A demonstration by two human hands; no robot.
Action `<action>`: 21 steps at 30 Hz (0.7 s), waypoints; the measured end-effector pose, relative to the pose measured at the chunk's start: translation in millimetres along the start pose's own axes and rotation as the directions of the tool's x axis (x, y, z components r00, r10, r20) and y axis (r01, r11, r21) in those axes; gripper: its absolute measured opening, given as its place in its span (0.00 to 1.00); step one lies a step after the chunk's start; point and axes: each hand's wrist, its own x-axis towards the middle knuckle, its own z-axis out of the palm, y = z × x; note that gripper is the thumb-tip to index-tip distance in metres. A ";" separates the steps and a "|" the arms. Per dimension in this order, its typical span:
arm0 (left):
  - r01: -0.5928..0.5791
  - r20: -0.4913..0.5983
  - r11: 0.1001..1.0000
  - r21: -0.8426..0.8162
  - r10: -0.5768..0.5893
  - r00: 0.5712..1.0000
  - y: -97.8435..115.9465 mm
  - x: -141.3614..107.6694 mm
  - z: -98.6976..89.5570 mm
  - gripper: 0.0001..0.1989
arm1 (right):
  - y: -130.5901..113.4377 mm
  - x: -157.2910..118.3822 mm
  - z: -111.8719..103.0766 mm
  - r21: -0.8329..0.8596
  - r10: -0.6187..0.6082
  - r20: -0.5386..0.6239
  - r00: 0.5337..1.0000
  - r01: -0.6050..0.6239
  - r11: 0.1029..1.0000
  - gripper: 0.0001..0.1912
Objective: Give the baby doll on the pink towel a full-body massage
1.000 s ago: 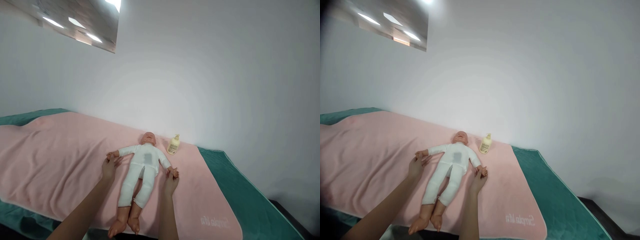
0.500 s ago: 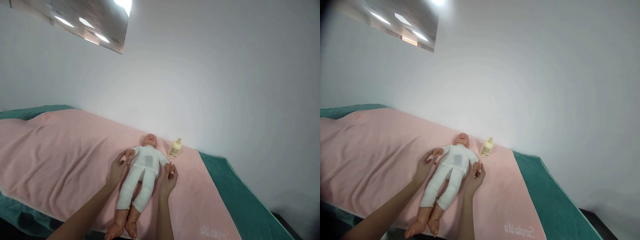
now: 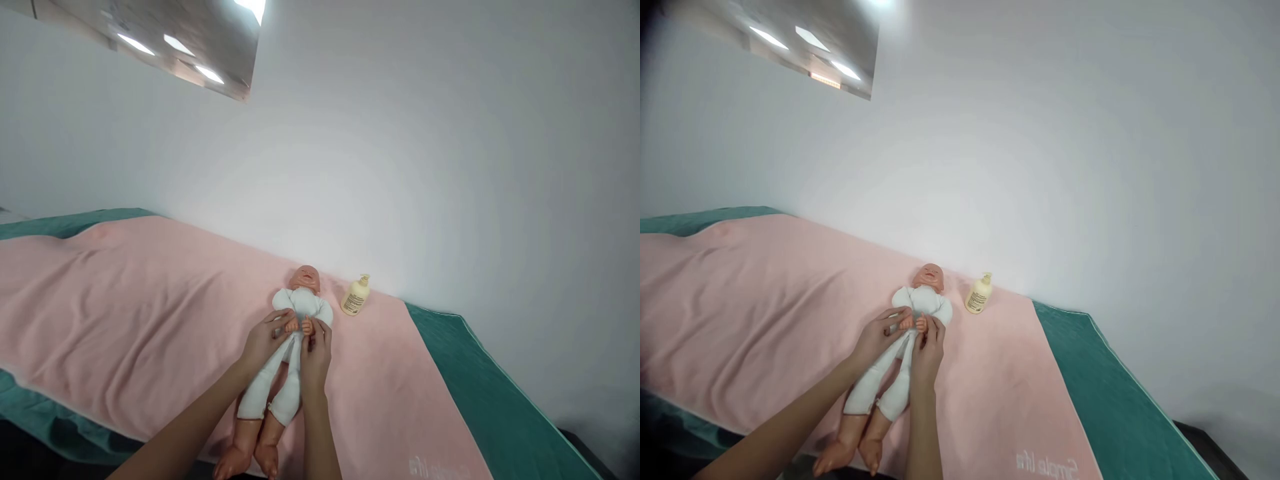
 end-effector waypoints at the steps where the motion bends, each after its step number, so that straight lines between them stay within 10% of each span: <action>1: 0.014 -0.032 0.999 -0.037 -0.015 0.999 -1.0 -0.7 -1.7 0.20 | 0.0 0.9 -1.1 0.022 0.026 -0.019 0.999 -0.026 0.999 0.18; 5: 0.158 -0.184 0.956 -0.245 -0.206 0.961 -9.4 -2.6 -16.7 0.26 | 4.8 5.9 -11.5 0.140 0.190 -0.167 0.968 -0.167 0.976 0.19; 12: 0.180 -0.353 0.662 -0.728 -0.586 0.730 -43.0 -1.0 -44.0 0.24 | 49.8 5.6 -38.2 0.449 0.567 -0.354 0.744 -0.398 0.800 0.26; 21: 0.159 -0.361 0.644 -0.749 -0.597 0.717 -45.9 0.0 -42.6 0.20 | 62.3 -3.5 -43.9 0.442 0.583 -0.346 0.735 -0.420 0.793 0.24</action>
